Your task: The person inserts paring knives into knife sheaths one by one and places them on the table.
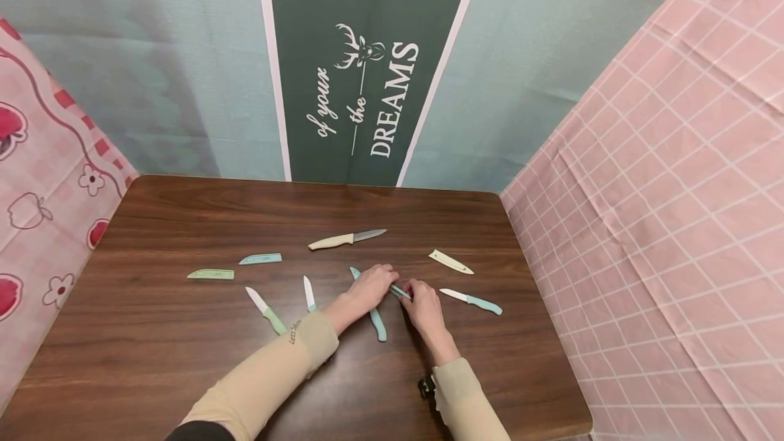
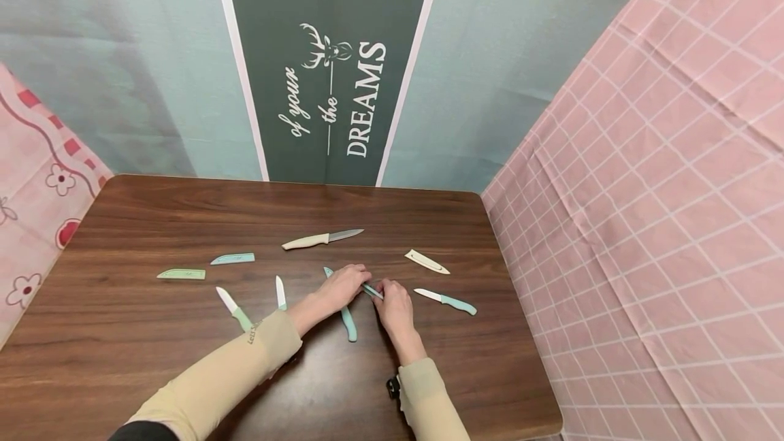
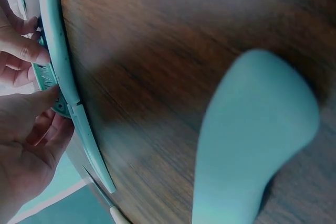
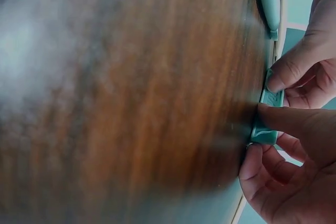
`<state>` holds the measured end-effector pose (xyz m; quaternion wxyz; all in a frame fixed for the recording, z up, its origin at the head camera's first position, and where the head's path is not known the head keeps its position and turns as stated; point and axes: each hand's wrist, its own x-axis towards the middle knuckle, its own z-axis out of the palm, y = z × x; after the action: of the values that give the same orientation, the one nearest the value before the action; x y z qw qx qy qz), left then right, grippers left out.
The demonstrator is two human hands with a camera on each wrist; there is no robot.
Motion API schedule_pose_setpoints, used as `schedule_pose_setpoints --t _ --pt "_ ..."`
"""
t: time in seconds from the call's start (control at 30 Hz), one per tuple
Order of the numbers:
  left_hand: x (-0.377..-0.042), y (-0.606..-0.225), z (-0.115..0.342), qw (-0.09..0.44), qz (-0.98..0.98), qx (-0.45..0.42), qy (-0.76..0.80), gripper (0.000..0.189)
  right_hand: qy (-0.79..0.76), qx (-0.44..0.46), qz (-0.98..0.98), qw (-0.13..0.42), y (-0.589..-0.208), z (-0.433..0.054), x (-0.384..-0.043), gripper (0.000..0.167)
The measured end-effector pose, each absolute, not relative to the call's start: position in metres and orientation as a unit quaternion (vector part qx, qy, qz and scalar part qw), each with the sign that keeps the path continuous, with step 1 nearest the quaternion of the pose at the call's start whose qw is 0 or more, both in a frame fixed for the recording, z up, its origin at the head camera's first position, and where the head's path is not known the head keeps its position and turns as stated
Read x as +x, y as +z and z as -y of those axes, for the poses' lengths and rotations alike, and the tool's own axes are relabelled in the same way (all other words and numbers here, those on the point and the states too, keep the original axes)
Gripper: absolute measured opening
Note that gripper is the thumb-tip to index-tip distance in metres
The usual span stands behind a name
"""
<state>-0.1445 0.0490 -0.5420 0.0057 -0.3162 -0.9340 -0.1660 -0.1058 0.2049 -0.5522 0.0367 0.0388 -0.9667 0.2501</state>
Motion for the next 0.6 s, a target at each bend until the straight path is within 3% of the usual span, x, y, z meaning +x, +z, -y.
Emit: schedule_pose_setpoints --t 0.33,0.6 --pt "-0.14 -0.536 -0.044 0.001 0.927 -0.329 -0.18 0.006 0.257 0.042 0.964 0.046 -0.55 -0.205 -0.104 0.01" --pt "-0.14 -0.531 -0.036 0.022 0.927 -0.317 -0.201 0.007 0.264 0.065 0.958 0.093 -0.541 -0.201 -0.104 0.008"
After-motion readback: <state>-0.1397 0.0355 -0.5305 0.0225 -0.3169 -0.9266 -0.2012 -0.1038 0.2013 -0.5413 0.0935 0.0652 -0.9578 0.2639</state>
